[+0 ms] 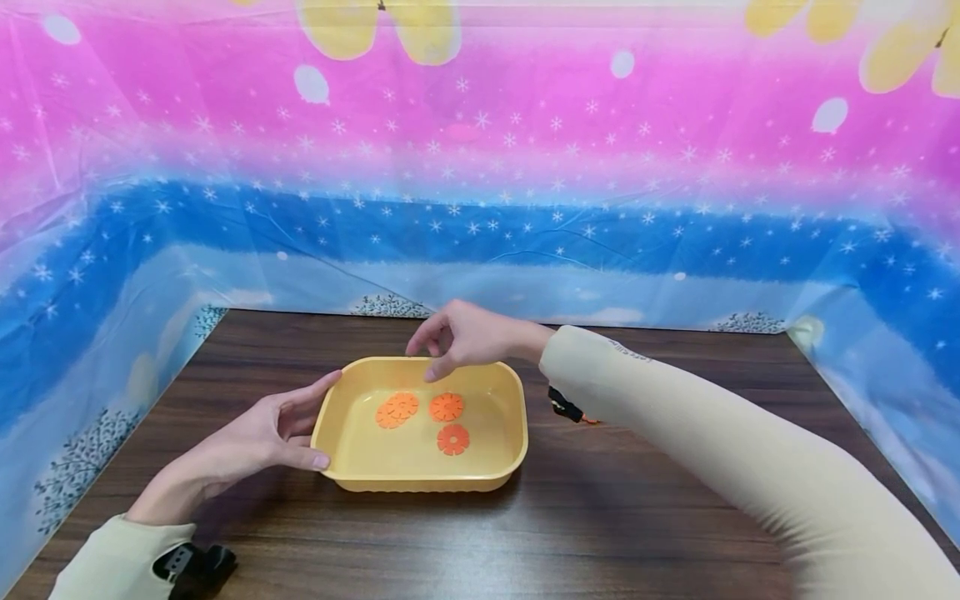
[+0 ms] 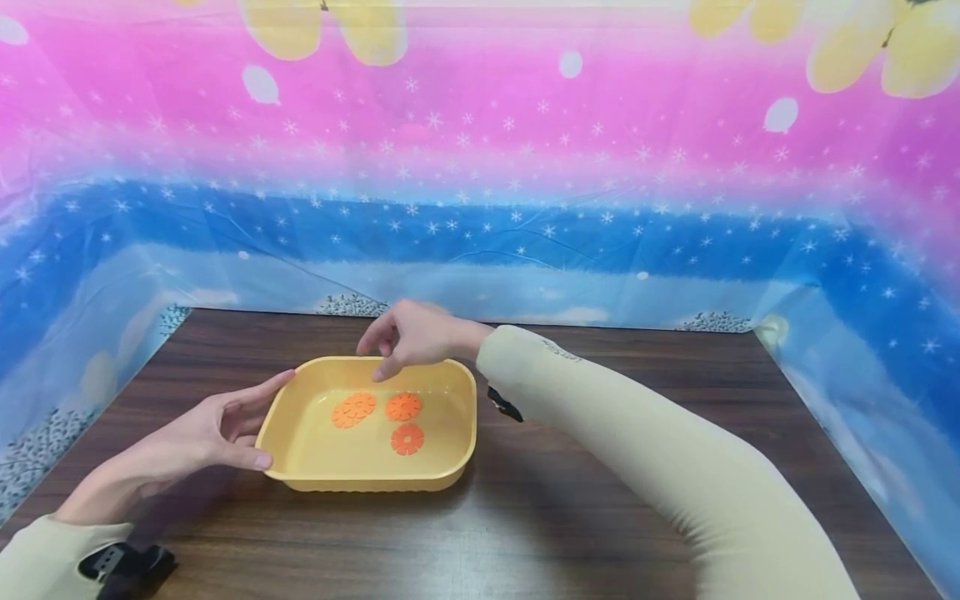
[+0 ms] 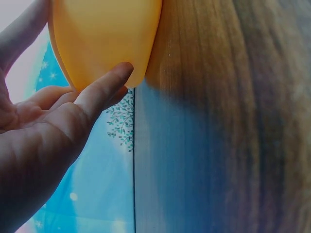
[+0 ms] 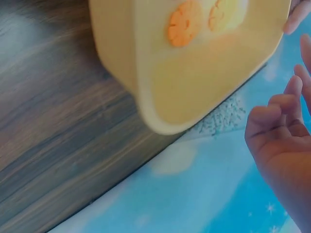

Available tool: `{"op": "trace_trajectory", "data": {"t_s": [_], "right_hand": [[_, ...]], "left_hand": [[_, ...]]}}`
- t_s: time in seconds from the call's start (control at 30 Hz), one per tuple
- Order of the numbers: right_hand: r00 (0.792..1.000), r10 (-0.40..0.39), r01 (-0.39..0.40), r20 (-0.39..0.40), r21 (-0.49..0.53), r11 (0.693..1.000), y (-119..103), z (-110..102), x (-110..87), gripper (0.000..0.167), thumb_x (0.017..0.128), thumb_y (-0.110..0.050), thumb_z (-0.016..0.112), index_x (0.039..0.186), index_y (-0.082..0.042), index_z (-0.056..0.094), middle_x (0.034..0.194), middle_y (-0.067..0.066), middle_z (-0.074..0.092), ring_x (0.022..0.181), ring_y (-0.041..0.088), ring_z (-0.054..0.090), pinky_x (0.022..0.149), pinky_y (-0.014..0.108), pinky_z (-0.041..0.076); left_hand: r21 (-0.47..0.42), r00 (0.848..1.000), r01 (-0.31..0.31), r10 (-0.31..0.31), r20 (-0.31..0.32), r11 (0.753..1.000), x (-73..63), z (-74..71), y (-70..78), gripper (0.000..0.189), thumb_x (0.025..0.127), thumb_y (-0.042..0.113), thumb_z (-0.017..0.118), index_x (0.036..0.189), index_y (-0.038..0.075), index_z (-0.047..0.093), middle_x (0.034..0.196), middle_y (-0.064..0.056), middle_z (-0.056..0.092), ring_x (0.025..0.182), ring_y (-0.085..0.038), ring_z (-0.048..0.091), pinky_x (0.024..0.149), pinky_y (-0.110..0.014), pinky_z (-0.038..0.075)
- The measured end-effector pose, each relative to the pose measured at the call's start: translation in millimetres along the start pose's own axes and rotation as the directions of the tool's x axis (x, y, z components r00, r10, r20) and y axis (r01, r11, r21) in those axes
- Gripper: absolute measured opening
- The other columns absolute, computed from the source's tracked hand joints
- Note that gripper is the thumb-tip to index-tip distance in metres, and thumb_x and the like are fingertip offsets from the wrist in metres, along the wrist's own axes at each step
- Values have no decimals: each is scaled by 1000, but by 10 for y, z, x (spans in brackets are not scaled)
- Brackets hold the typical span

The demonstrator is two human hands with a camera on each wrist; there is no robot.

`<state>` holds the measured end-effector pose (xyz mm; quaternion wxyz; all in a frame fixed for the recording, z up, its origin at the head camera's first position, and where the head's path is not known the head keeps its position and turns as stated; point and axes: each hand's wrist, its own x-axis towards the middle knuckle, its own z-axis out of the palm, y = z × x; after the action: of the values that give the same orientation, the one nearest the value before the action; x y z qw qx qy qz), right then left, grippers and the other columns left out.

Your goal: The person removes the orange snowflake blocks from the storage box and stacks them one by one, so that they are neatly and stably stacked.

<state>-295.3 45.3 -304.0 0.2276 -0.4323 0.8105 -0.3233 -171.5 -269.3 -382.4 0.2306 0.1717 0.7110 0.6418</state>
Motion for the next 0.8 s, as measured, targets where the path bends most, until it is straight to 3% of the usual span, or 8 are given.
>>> {"op": "trace_trajectory", "data": {"t_s": [0.3, 0.5, 0.6, 0.8], "right_hand": [[998, -1, -1, 58, 30, 1000, -49, 168, 203, 40, 91, -7, 84, 129, 2, 73, 84, 2, 58, 73, 13, 50, 64, 21, 40], [998, -15, 13, 56, 45, 999, -22, 263, 301, 40, 91, -8, 84, 129, 0, 73, 81, 2, 58, 66, 13, 48, 65, 23, 43], [998, -7, 3, 70, 56, 998, -18, 309, 338, 40, 92, -9, 83, 130, -1, 73, 81, 4, 58, 61, 13, 47, 60, 23, 43], [995, 24, -35, 92, 110, 993, -15, 402, 383, 39, 93, -7, 82, 130, 1, 72, 82, 9, 57, 55, 17, 51, 55, 34, 50]], "left_hand": [[-3, 1000, 16, -16, 4, 1000, -1, -4, 12, 109, 90, -5, 79, 170, 7, 6, 173, -26, 9, 149, -51, 30, 99, -41, 57], [2, 1000, 21, -21, 1, 1000, 2, -8, 12, 109, 90, -4, 79, 170, 6, 6, 173, -26, 6, 149, -52, 29, 99, -40, 56], [0, 1000, 20, -20, 1, 1000, 4, -8, 10, 110, 90, -5, 79, 170, 6, 5, 173, -27, 5, 148, -52, 30, 99, -40, 56], [5, 1000, 19, -19, 4, 1000, 2, -3, 9, 110, 90, -5, 79, 170, 6, 4, 172, -27, 7, 148, -51, 30, 100, -39, 56]]}}
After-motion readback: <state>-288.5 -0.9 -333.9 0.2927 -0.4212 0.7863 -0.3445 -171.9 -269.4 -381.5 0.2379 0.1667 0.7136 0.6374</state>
